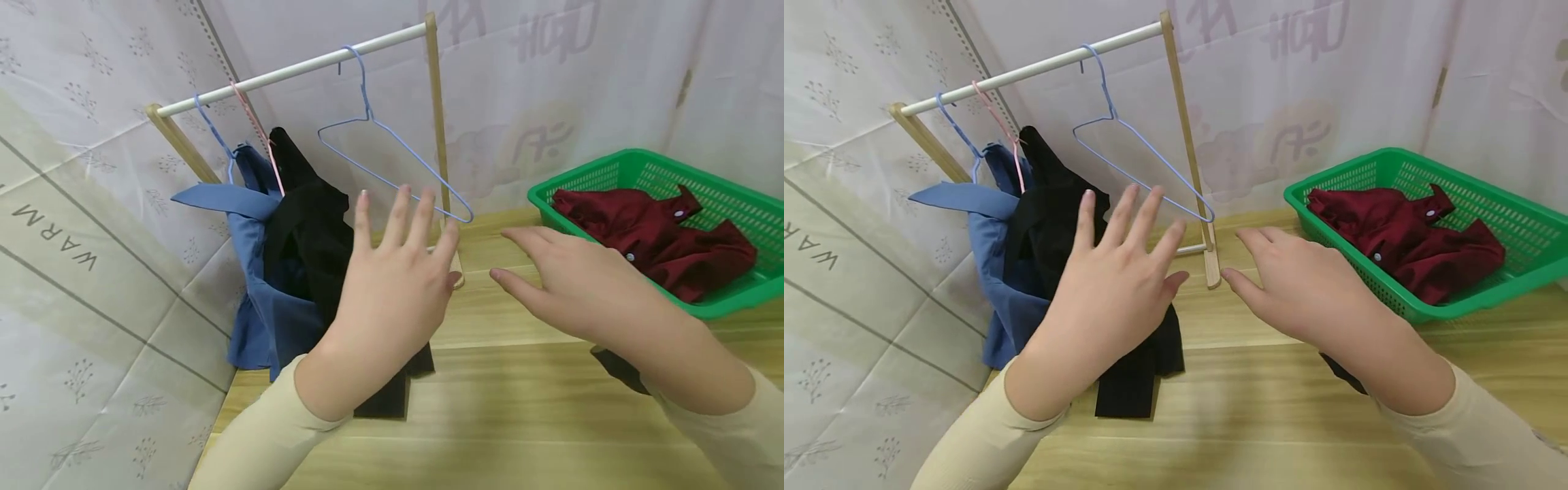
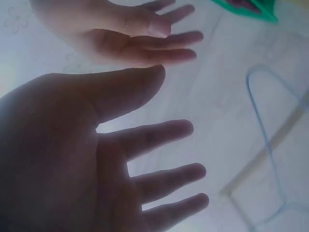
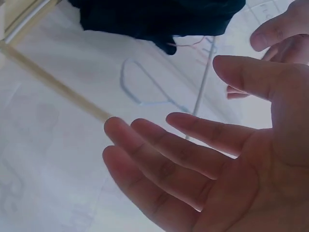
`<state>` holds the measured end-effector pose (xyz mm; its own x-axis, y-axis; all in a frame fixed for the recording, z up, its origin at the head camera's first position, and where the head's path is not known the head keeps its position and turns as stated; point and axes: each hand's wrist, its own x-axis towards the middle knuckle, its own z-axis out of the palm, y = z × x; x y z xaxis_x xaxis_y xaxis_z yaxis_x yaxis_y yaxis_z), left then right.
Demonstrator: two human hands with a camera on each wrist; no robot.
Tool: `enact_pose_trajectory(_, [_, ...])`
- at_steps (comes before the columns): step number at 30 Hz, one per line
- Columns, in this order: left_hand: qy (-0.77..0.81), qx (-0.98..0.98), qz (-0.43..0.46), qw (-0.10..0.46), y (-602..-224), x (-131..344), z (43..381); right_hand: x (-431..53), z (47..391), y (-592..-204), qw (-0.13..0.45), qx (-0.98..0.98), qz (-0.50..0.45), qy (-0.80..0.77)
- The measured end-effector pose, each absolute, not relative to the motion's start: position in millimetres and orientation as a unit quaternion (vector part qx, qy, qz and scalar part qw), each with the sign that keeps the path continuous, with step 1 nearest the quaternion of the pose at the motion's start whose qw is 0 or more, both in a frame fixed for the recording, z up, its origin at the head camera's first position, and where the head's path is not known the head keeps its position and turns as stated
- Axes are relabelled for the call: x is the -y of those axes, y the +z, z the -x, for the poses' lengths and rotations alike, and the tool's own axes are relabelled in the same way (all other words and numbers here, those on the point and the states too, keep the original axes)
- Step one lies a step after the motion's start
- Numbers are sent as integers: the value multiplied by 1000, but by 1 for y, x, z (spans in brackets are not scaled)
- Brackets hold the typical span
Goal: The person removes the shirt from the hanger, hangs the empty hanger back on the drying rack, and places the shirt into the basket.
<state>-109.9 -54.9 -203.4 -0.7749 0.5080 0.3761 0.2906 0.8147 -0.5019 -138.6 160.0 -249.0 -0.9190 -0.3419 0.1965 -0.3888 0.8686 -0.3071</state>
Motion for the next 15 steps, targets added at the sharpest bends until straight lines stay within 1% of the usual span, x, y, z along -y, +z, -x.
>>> enact_pose_trajectory(5, [205,918,201,275,-175,79,100,-139,142,-238,91,959,-216,162])
enact_pose_trajectory(11, [183,942,151,238,-124,107,101,-112,150,-222,114,954,-238,141])
enact_pose_trajectory(15, [161,962,97,196,-96,132,118,-95,154,-209,121,949,-258,134])
